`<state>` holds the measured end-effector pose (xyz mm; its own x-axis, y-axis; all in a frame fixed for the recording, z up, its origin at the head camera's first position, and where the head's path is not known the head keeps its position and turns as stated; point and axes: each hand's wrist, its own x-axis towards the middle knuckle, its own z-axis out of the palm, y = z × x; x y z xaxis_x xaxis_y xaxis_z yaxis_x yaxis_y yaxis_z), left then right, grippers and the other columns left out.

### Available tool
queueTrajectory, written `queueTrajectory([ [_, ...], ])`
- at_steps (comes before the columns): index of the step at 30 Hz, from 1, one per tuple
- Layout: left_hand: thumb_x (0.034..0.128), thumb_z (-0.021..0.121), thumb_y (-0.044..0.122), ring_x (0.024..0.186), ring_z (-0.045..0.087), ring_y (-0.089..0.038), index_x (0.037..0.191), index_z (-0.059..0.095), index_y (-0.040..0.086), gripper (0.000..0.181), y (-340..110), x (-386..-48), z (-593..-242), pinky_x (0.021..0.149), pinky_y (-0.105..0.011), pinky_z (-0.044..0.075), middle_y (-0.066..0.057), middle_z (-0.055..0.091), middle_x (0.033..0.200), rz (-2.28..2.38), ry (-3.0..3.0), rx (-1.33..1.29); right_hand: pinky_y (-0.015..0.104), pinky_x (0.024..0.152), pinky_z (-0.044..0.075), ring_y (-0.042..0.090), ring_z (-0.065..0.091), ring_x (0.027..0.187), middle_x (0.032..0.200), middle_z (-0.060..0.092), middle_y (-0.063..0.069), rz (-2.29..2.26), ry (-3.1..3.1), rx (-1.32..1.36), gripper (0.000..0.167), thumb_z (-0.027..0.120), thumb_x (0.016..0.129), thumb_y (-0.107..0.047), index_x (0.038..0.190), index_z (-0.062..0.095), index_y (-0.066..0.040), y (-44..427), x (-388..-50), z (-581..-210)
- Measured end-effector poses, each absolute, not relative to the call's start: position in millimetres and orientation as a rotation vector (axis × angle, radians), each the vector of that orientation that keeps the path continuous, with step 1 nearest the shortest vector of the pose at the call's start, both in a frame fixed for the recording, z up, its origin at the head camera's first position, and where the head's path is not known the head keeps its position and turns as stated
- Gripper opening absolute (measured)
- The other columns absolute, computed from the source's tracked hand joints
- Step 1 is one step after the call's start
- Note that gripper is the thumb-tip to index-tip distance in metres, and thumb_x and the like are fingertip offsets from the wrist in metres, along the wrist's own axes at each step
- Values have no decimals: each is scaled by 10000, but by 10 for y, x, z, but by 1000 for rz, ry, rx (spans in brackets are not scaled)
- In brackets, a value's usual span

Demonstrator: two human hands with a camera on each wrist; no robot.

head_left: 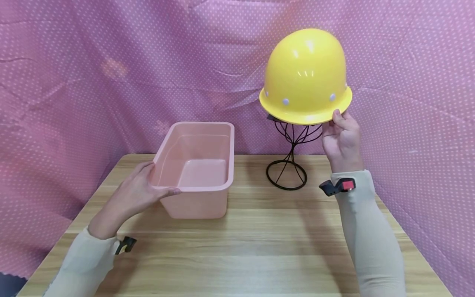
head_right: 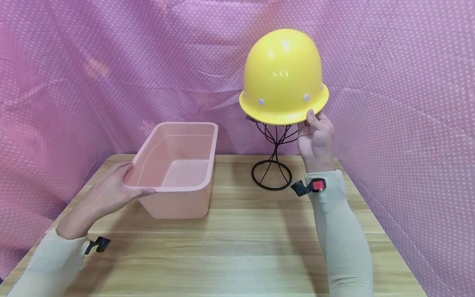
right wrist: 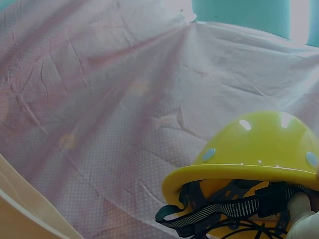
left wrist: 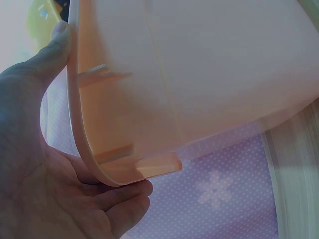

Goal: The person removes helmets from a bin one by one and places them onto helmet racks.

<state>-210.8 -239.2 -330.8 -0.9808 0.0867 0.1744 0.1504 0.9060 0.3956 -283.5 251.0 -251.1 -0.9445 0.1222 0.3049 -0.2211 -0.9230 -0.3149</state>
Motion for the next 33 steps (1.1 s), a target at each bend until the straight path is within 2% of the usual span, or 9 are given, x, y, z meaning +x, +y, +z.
queueTrajectory([
  [8,689,658,874,1346,470,-470,1515,390,37,1207,-2386,-2103,-3297,1056,-675,414,-216,414,1538,-636,-2917,-184,331,1071,518,272,657,1137,1264,646,180,2891,-498,381,513,519,935,139,1437,469,47,2577,-2838,-2633],
  [15,699,668,859,1363,456,-469,1520,392,42,1190,-2403,-2115,-3299,1058,-685,407,-229,419,1536,-631,-2916,-205,322,1123,474,263,628,1204,1336,618,162,2908,-474,385,519,486,949,143,1456,454,37,2619,-2823,-2726],
  [33,722,687,823,1386,434,-458,1520,398,49,1149,-2401,-2100,-3303,1057,-699,401,-240,416,1535,-638,-2918,-221,321,1072,517,252,644,1189,1305,631,146,2927,-508,406,470,506,947,131,1409,492,45,2666,-2803,-2961],
])
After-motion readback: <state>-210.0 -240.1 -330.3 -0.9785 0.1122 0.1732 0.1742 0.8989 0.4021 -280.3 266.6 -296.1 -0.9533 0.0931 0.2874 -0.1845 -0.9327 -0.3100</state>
